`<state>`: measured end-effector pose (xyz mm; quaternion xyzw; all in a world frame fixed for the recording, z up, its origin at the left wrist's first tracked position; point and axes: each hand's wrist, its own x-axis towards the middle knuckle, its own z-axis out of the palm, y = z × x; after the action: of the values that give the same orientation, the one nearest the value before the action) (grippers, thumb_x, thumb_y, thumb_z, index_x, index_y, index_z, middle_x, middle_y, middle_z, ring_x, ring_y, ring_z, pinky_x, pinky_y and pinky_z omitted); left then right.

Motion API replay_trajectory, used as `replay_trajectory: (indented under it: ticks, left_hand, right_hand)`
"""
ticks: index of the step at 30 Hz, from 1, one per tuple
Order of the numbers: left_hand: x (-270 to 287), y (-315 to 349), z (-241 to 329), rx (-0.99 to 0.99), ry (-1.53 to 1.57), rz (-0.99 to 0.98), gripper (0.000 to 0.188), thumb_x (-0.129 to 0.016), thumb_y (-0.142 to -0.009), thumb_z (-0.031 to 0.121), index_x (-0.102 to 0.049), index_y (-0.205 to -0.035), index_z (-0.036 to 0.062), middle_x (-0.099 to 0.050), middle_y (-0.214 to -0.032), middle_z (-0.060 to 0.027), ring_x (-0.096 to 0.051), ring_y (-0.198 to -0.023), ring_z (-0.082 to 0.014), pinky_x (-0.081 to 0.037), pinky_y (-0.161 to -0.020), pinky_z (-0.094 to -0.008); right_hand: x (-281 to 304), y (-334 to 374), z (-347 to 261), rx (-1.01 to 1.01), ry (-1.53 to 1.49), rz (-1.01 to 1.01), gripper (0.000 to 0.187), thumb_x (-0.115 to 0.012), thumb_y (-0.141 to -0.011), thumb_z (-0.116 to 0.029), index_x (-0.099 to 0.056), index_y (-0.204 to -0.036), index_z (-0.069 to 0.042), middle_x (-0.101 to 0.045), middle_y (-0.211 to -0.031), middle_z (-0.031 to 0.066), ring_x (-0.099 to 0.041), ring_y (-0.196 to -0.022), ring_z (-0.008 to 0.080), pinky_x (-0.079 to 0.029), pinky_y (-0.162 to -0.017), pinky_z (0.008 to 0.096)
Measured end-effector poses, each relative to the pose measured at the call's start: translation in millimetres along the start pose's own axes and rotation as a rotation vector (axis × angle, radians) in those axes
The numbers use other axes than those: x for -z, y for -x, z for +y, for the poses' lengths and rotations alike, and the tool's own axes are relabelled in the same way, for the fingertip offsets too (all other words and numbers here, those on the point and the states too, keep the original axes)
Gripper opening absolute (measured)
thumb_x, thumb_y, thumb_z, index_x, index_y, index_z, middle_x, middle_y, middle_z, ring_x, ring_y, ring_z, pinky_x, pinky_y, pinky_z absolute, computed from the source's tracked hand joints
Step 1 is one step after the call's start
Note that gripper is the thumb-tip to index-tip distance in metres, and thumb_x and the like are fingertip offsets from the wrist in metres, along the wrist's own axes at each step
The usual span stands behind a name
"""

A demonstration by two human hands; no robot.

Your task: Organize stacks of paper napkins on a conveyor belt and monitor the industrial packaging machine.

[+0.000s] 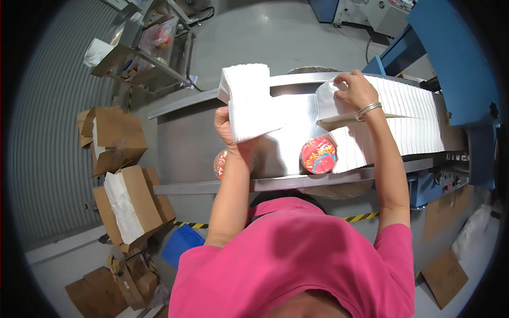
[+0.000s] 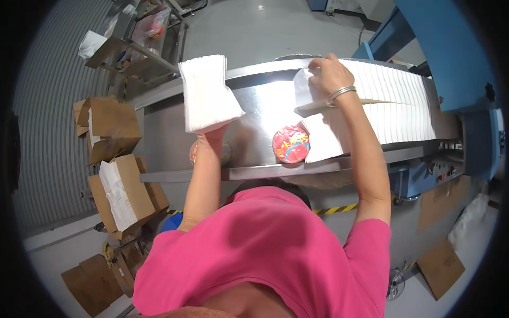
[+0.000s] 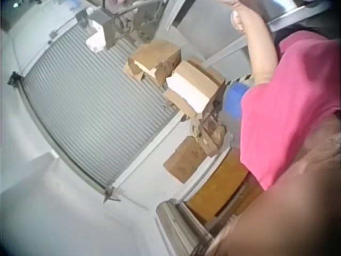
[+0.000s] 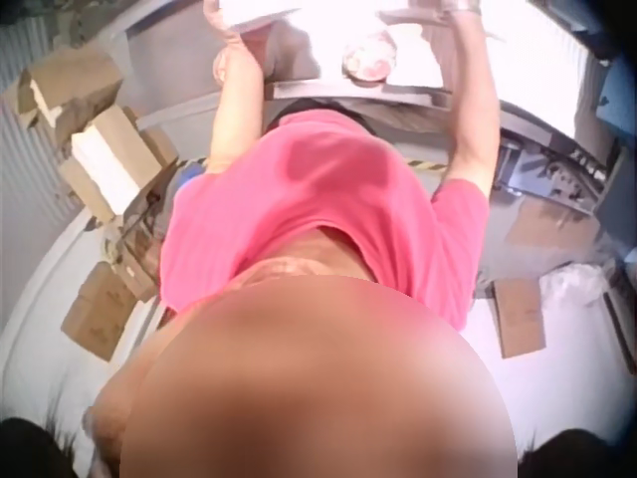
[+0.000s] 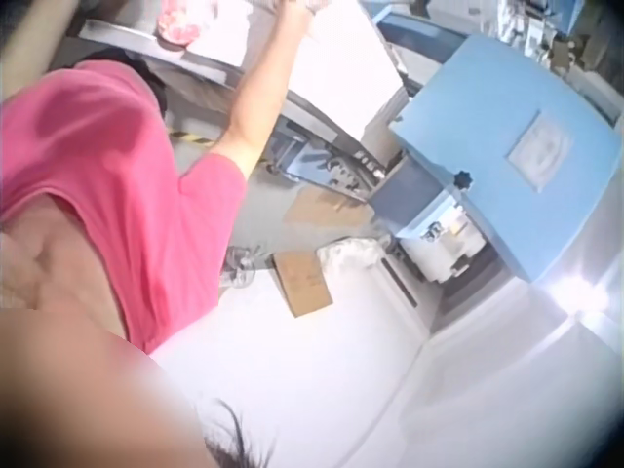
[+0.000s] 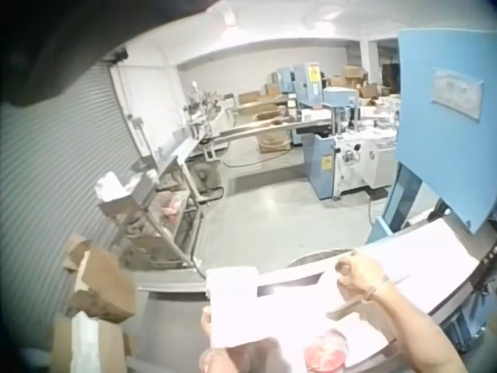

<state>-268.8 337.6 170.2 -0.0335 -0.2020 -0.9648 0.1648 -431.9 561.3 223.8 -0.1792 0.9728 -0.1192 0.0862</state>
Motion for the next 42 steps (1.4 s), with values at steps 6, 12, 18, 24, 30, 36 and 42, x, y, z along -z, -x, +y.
replay_trajectory:
  ticks: [6,12,18,24,30,36,42]
  left_hand:
    - [14,-4,3,0.12,0.351,-0.049,0.054,-0.053,-0.087,0.04,-0.044,-0.13,0.0091,-0.05,-0.127,-0.0134,-0.052,-0.112,-0.0259,-0.042,-0.083,-0.0372]
    - [-22,14,2,0.004,0.216,0.022,0.05,-0.053,-0.085,0.037,-0.048,-0.125,0.0075,-0.053,-0.124,-0.013,-0.052,-0.111,-0.0282,-0.042,-0.094,-0.044]
    - [-62,27,10,-0.061,-0.076,0.254,0.041,-0.049,-0.079,0.017,-0.051,-0.116,-0.0019,-0.061,-0.109,-0.0128,-0.06,-0.1,-0.0255,-0.047,-0.091,-0.04]
    - [-83,38,7,-0.282,-0.342,0.32,0.036,-0.047,-0.082,0.013,-0.051,-0.115,-0.0018,-0.06,-0.107,-0.0119,-0.058,-0.101,-0.0242,-0.045,-0.091,-0.0377]
    - [-79,47,10,-0.297,-0.31,0.27,0.035,-0.048,-0.082,0.013,-0.051,-0.114,-0.0013,-0.058,-0.111,-0.0116,-0.056,-0.105,-0.0241,-0.044,-0.092,-0.0383]
    - [-83,50,5,-0.291,-0.26,0.31,0.037,-0.054,-0.085,0.016,-0.049,-0.117,-0.0009,-0.056,-0.113,-0.0116,-0.055,-0.106,-0.0244,-0.045,-0.091,-0.0381]
    - [-80,74,4,-0.416,-0.772,0.519,0.043,-0.065,-0.082,0.012,-0.045,-0.117,-0.0009,-0.054,-0.11,-0.0123,-0.055,-0.1,-0.0189,-0.047,-0.086,-0.0316]
  right_hand:
    - [0,-1,3,0.006,-0.014,-0.009,0.029,-0.069,-0.069,-0.02,-0.067,-0.098,-0.022,-0.055,-0.102,0.0055,-0.059,-0.094,0.0233,-0.049,-0.082,0.0341]
    - [-2,-1,4,0.008,-0.004,0.012,0.028,-0.069,-0.069,-0.02,-0.068,-0.097,-0.022,-0.055,-0.102,0.0059,-0.06,-0.094,0.0234,-0.049,-0.081,0.0341]
    - [-7,-1,7,0.06,-0.007,0.043,0.03,-0.07,-0.069,-0.025,-0.067,-0.098,-0.02,-0.055,-0.099,0.0083,-0.059,-0.09,0.0251,-0.049,-0.079,0.0339]
    - [-6,1,4,0.046,0.01,0.063,0.029,-0.07,-0.07,-0.023,-0.068,-0.099,-0.02,-0.056,-0.096,0.0085,-0.06,-0.088,0.0249,-0.049,-0.078,0.0337]
    - [-1,5,1,0.039,0.014,0.045,0.026,-0.067,-0.072,-0.02,-0.068,-0.098,-0.021,-0.057,-0.102,0.0083,-0.06,-0.092,0.0252,-0.05,-0.081,0.0344]
    - [-8,2,7,0.052,0.005,0.069,0.028,-0.069,-0.072,-0.023,-0.068,-0.099,-0.02,-0.055,-0.098,0.0081,-0.059,-0.091,0.0242,-0.049,-0.079,0.0332]
    - [-8,0,5,0.113,0.035,0.083,0.026,-0.065,-0.073,-0.019,-0.069,-0.099,-0.022,-0.058,-0.101,0.0094,-0.061,-0.091,0.026,-0.05,-0.08,0.0347]
